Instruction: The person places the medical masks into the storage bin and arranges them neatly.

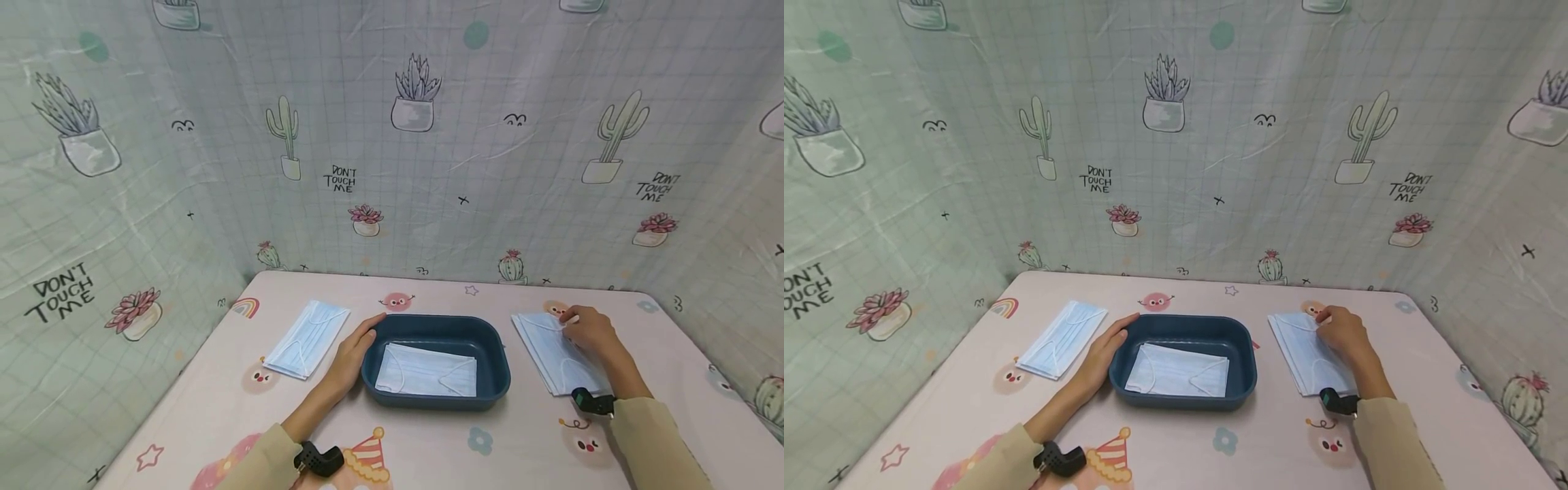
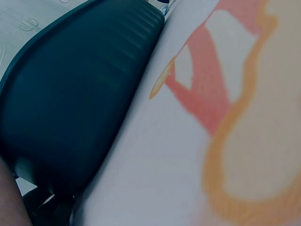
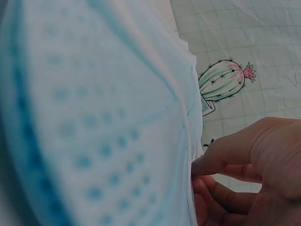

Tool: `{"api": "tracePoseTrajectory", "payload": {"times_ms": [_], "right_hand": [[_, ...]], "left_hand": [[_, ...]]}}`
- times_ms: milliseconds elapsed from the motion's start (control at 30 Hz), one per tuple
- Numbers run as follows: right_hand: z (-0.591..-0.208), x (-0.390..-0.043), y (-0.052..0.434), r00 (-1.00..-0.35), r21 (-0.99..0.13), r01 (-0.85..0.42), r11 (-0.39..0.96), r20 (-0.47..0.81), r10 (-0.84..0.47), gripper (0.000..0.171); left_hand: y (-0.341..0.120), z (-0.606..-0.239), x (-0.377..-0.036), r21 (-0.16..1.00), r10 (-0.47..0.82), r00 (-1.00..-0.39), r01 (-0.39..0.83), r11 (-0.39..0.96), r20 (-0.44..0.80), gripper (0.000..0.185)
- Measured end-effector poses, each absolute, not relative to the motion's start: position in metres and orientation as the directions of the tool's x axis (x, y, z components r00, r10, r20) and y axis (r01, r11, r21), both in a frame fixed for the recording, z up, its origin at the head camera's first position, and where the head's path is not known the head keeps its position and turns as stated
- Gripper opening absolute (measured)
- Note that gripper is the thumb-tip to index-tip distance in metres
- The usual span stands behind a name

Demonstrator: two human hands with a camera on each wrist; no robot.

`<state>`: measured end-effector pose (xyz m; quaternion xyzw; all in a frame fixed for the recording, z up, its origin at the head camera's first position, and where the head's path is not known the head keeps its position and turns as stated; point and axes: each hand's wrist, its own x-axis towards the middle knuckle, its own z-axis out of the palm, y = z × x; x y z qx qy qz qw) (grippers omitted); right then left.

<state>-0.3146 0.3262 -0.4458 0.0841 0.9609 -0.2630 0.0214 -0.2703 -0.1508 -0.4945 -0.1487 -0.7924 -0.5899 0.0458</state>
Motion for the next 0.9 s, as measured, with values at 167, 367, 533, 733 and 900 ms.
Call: {"api": "tracePoseTrajectory", "payload": {"times_ms": [167, 367, 533, 733, 900], "right_hand": [[-0.45, -0.317, 0.327, -0.98, -0.495, 0.197, 0.846, -0.107, 0.166, 0.032], [-0.445, -0.316, 0.327, -0.979, -0.493, 0.205, 0.845, -0.119, 0.168, 0.036], [-0.438, -0.313, 0.327, -0.98, -0.518, 0.193, 0.833, -0.15, 0.134, 0.042], [-0.44, -0.313, 0.326, -0.983, -0.577, 0.165, 0.8, -0.163, 0.085, 0.04], [-0.442, -0.316, 0.325, -0.986, -0.564, 0.156, 0.811, -0.138, 0.093, 0.04]], "left_hand": [[-0.15, -0.495, -0.269, 0.921, 0.181, -0.952, 0.289, 0.26, 0.247, 0.041], [-0.15, -0.492, -0.268, 0.92, 0.181, -0.952, 0.29, 0.263, 0.248, 0.041], [-0.15, -0.493, -0.269, 0.913, 0.189, -0.946, 0.308, 0.268, 0.264, 0.041], [-0.15, -0.494, -0.27, 0.912, 0.188, -0.944, 0.316, 0.262, 0.273, 0.042], [-0.15, -0.494, -0.27, 0.918, 0.191, -0.941, 0.321, 0.235, 0.28, 0.041]]}}
